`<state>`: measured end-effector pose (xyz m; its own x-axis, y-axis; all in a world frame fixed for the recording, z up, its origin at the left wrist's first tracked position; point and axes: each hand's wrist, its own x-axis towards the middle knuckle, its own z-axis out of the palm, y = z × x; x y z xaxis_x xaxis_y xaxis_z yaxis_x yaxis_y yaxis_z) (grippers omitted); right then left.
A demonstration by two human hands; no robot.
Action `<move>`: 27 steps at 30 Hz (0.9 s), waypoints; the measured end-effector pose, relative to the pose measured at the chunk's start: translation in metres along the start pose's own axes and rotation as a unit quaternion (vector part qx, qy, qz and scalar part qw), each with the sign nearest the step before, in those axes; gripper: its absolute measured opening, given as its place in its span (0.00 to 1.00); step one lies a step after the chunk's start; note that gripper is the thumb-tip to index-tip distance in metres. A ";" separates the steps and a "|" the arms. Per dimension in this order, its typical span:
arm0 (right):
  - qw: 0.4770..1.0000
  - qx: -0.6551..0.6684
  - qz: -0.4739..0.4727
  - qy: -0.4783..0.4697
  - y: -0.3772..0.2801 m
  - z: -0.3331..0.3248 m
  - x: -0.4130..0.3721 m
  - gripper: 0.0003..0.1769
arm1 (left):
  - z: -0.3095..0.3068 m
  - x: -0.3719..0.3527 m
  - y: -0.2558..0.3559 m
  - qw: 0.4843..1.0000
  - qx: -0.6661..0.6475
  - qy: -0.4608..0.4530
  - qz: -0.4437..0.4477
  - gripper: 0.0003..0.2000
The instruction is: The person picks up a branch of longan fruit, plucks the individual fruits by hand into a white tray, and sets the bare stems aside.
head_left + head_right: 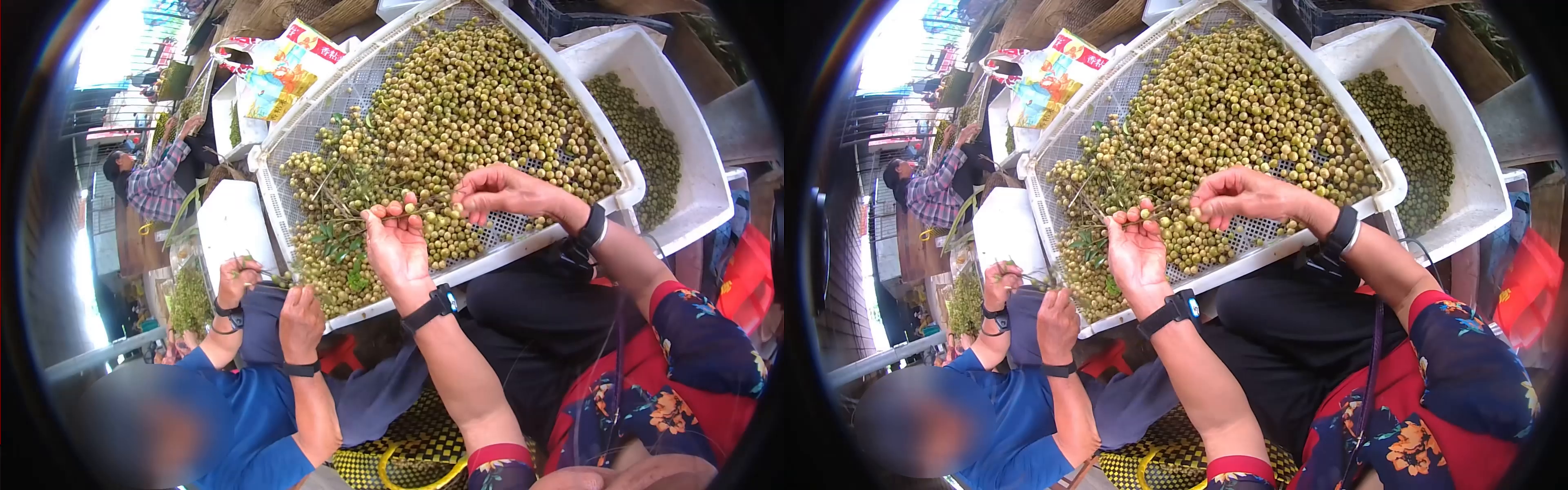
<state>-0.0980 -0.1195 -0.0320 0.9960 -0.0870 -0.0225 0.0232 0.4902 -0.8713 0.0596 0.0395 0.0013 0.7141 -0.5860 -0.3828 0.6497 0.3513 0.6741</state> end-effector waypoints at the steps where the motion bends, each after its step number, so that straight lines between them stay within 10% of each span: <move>1: 0.999 0.034 0.013 0.031 0.008 -0.002 0.003 0.16 | -0.001 0.000 -0.001 1.000 -0.018 -0.008 0.005 0.17; 12: 0.965 0.259 0.040 0.024 0.026 0.018 0.011 0.14 | -0.010 0.006 -0.005 0.997 -0.079 0.007 0.022 0.19; 20: 0.918 0.343 -0.011 0.197 0.038 0.006 0.024 0.07 | -0.013 0.010 -0.007 0.989 -0.128 0.029 0.061 0.20; 27: 0.953 0.293 0.003 0.076 0.042 0.052 0.028 0.17 | -0.009 0.010 -0.010 0.979 -0.192 0.044 0.057 0.18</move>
<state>-0.0643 -0.0561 -0.0441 0.9732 -0.1848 -0.1366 0.1055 0.8874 -0.4487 0.0625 0.0365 -0.0154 0.7966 -0.4680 -0.3826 0.6022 0.6695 0.4350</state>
